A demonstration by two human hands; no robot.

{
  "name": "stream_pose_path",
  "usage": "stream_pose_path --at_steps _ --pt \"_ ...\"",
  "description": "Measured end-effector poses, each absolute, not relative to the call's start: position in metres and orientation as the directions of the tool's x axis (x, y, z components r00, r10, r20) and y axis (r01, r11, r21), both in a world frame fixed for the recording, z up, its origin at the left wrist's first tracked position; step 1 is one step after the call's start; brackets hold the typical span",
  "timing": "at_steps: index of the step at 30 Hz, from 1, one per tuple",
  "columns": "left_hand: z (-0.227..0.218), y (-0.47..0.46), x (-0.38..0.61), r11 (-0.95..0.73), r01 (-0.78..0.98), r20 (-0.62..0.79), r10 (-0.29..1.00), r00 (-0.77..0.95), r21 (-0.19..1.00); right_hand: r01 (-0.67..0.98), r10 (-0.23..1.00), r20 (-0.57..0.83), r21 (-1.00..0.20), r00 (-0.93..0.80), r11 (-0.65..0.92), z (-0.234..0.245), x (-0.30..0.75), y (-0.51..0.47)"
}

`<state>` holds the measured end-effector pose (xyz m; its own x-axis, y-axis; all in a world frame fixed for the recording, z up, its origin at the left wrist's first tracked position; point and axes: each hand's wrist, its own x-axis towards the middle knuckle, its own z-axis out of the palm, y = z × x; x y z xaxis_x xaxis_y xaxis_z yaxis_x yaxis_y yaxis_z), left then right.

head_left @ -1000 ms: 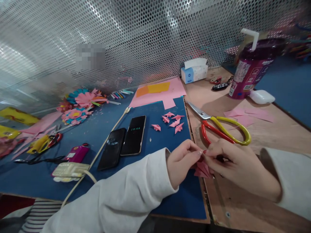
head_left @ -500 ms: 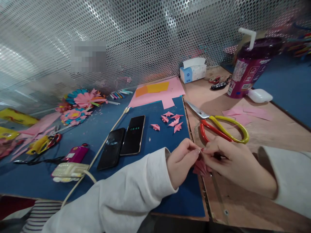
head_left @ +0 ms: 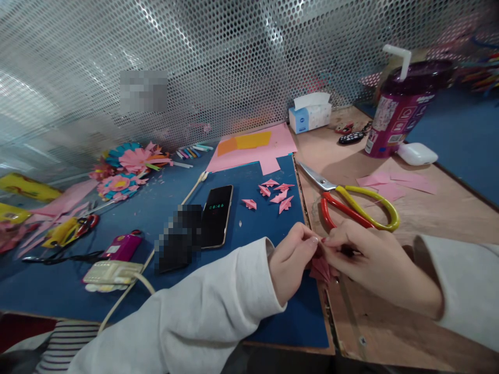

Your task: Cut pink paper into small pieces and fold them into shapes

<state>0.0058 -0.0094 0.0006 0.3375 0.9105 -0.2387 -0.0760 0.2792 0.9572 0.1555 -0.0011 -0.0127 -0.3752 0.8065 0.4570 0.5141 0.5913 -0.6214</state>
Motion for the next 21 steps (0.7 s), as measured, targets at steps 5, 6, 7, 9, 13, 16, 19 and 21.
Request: stream_pose_path --at_steps 5,6,7,9,13,16,19,21 --pt "-0.004 -0.009 0.007 0.303 -0.112 -0.246 0.900 0.360 0.946 0.510 0.805 0.464 -0.622 -0.371 0.594 -0.012 0.154 0.000" --pt "-0.006 -0.008 0.008 0.319 -0.135 -0.251 0.895 0.368 0.938 0.509 0.801 0.468 -0.619 -0.373 0.598 -0.013 0.153 0.000" --pt "-0.007 -0.007 0.008 0.335 -0.157 -0.258 0.890 0.376 0.929 0.508 0.798 0.472 -0.615 -0.375 0.603 -0.013 0.153 0.000" --pt "-0.010 -0.006 0.009 0.353 -0.182 -0.265 0.886 0.380 0.918 0.503 0.794 0.472 -0.615 -0.382 0.607 -0.013 0.153 0.001" --pt "-0.010 -0.007 0.009 0.331 -0.156 -0.256 0.894 0.369 0.931 0.498 0.798 0.461 -0.623 -0.390 0.603 -0.013 0.153 0.001" --pt "-0.008 -0.009 0.009 0.290 -0.128 -0.231 0.909 0.348 0.948 0.499 0.795 0.461 -0.619 -0.393 0.606 -0.012 0.152 0.001" --pt "-0.006 -0.010 0.010 0.270 -0.108 -0.223 0.920 0.323 0.957 0.499 0.795 0.465 -0.619 -0.389 0.606 -0.013 0.152 0.002" --pt "-0.007 -0.010 0.010 0.276 -0.117 -0.225 0.918 0.326 0.954 0.499 0.799 0.465 -0.624 -0.382 0.602 -0.013 0.152 0.002"
